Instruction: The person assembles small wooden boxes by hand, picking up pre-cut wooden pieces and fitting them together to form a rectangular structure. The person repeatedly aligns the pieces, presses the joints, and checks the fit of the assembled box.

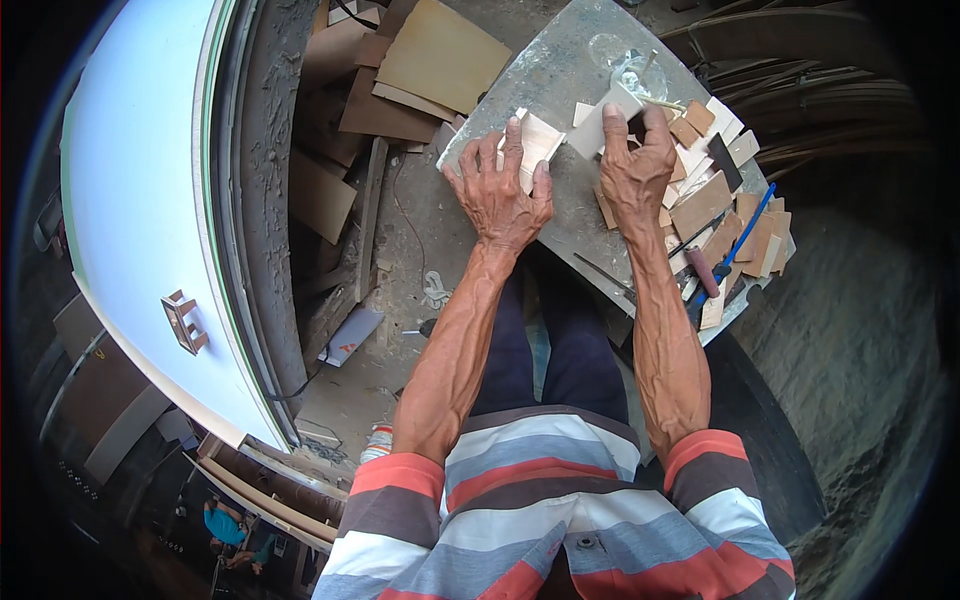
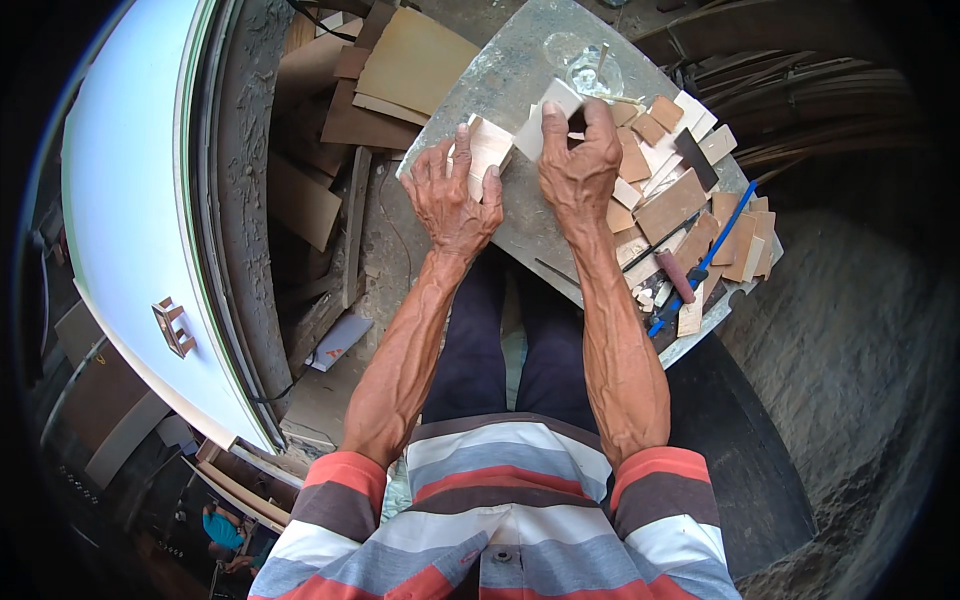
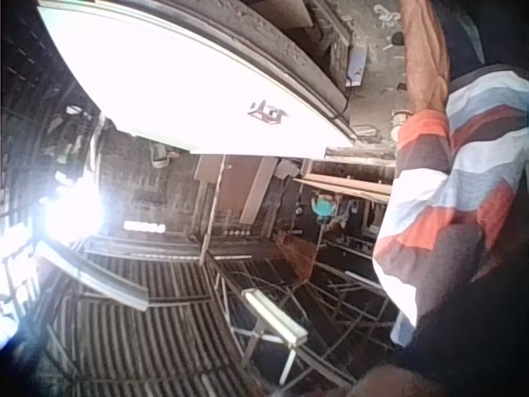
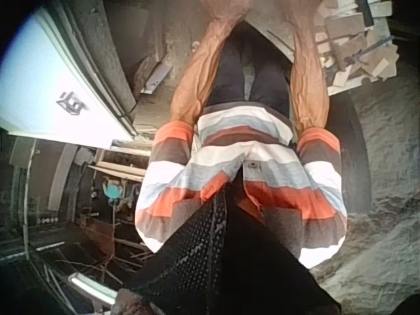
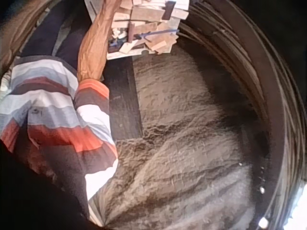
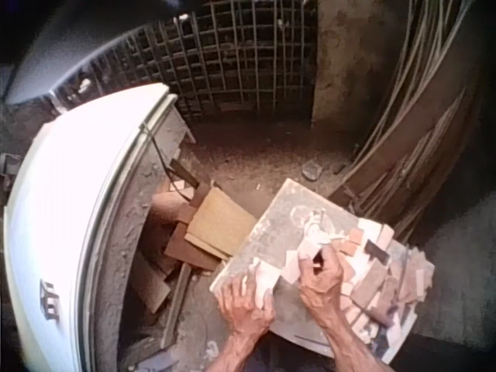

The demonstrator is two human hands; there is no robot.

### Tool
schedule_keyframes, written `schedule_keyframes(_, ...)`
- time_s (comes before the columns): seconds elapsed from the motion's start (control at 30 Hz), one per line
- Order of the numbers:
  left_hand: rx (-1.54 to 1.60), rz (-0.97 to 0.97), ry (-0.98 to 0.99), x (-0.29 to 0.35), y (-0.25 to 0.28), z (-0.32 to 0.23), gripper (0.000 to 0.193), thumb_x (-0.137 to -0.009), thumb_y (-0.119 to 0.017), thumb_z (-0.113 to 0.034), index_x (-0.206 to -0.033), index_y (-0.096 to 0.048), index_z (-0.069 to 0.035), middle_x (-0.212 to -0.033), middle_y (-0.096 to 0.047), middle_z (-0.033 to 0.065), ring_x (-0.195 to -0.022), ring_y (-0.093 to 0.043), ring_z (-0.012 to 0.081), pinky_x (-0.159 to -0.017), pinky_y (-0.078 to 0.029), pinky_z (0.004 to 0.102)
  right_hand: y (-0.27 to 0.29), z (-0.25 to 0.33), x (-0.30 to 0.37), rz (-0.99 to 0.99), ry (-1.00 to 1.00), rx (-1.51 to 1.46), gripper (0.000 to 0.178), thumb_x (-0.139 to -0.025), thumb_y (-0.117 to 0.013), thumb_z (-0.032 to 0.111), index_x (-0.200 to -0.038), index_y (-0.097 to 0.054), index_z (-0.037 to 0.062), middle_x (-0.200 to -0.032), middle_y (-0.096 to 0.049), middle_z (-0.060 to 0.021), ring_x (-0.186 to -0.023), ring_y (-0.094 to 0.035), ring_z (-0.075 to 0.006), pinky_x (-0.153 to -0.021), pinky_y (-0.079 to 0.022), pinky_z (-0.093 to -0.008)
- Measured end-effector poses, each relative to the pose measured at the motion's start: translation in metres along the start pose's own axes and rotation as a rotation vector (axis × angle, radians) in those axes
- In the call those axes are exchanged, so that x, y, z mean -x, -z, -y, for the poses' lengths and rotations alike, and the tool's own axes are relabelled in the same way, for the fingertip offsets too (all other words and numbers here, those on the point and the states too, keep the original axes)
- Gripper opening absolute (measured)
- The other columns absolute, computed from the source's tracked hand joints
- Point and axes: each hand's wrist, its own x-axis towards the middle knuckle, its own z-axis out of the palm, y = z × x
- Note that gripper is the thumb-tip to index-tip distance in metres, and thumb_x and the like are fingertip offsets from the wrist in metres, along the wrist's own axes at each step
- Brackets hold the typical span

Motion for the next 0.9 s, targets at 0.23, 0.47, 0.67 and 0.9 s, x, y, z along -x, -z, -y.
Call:
schedule_keyframes(0.23,-0.01,0.001,-0.013,-0.002,0.002,-0.002,0.065,-0.082,-0.065,-0.032,-0.14,-0.051,-0.008,-0.124,-0.056,0.014,-0.114,-0.048,0.0335,-0.1,-0.032,0.0569,-0.013,-0.024,0.013,-0.042,-0.09,-0.225,0.023,-0.085,-0.07,0.01,-0.102,-0.057,-0.001,-0.087,-0.067,-0.011,-0.078,-0.066,-0.0162,-0.07,-0.053,-0.0298)
schedule_keyframes(0.47,-0.004,-0.013,-0.023,-0.002,0.001,-0.001,0.065,-0.081,-0.065,-0.032,-0.139,-0.052,-0.008,-0.122,-0.057,0.0141,-0.113,-0.049,0.0331,-0.1,-0.032,0.0555,-0.019,-0.035,0.009,0.068,-0.069,0.026,0.02,-0.085,-0.066,0.017,-0.099,-0.066,0.0034,-0.087,-0.07,-0.014,-0.077,-0.069,-0.0255,-0.071,-0.053,-0.0351)
schedule_keyframes(0.67,-0.006,-0.032,-0.019,-0.002,0.0,-0.001,0.064,-0.08,-0.065,-0.032,-0.138,-0.053,-0.008,-0.121,-0.057,0.0138,-0.112,-0.049,0.0329,-0.099,-0.033,0.0549,-0.005,-0.032,0.004,0.181,0.115,0.321,0.022,-0.082,-0.067,0.022,-0.096,-0.072,0.0071,-0.082,-0.071,-0.0168,-0.074,-0.069,-0.0334,-0.073,-0.053,-0.0408)
schedule_keyframes(0.9,-0.004,-0.037,-0.02,-0.001,-0.002,0.001,0.065,-0.079,-0.065,-0.032,-0.139,-0.053,-0.009,-0.121,-0.057,0.0139,-0.112,-0.049,0.0336,-0.099,-0.033,0.0562,-0.012,-0.033,-0.003,0.272,0.138,0.366,0.021,-0.083,-0.067,0.024,-0.096,-0.073,0.009,-0.083,-0.071,-0.018,-0.078,-0.07,-0.0336,-0.071,-0.054,-0.0405)
